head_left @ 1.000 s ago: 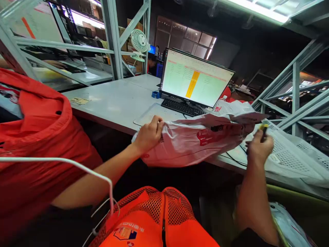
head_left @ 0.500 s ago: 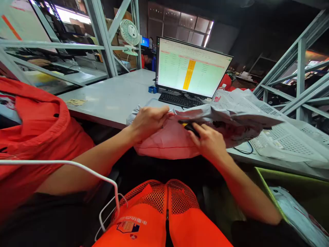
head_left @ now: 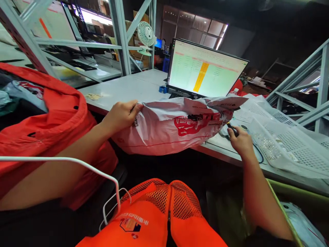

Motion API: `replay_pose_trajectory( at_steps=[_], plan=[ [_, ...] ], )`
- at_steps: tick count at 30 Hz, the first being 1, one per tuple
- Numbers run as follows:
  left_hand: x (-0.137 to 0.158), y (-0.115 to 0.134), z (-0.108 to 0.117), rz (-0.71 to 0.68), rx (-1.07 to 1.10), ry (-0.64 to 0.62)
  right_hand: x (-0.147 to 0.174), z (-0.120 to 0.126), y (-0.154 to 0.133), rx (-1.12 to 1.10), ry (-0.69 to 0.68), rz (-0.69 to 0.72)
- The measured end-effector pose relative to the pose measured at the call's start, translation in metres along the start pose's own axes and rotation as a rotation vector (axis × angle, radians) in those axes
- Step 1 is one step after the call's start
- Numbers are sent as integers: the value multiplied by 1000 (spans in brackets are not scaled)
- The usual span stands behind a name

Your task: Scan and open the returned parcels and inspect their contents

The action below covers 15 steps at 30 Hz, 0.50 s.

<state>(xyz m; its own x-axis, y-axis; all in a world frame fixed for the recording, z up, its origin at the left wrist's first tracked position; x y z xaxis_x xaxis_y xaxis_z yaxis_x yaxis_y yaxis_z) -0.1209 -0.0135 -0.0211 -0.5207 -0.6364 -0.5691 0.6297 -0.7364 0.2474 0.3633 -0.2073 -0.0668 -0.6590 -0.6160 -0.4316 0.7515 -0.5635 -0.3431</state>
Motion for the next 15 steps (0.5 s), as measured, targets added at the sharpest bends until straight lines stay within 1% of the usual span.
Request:
replay_pose_trajectory(
  at_steps=[2, 4, 7, 9, 10, 11, 12, 13, 14, 15],
  plan=[
    [7, -3, 18, 19, -6, 41, 0, -27, -26, -11, -112, 27],
    [15, -5, 44, 39, -37, 98, -2, -55, -54, -9, -202, 82],
    [31, -8, 84, 95, -123, 182, -7, -94, -94, 21, -262, 161],
    [43, -8, 102, 121, -155, 207, -9, -113, -116, 32, -294, 205],
    [48, -7, 107, 129, -154, 209, -9, -118, -125, 37, -307, 220],
    [53, -7, 110, 136, -141, 201, -7, -116, -133, 22, -295, 227],
    [58, -7, 111, 143, -118, 189, -3, -105, -140, -29, -241, 222],
    [63, -6, 111, 150, -91, 187, 3, -84, -146, -121, -141, 217],
    [67, -6, 111, 157, -62, 186, 14, -56, -152, -248, -11, 227],
    [71, -5, 111, 164, -35, 188, 31, -25, -159, -396, 123, 269]
  ],
)
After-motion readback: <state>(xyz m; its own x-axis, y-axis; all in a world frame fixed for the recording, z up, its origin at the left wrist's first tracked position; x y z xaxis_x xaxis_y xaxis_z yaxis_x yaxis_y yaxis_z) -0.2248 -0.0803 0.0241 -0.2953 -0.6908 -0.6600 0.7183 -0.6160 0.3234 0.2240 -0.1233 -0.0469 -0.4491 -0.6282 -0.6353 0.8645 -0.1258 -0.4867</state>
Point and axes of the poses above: each hand's wrist, its own x-axis away from the middle knuckle, its own z-axis out of the back of the hand, y = z × x, the point moved 9 cm from there along -x, towards the middle knuckle, and after that the axes turned 10 degrees about -z, right-handed, at the moved point
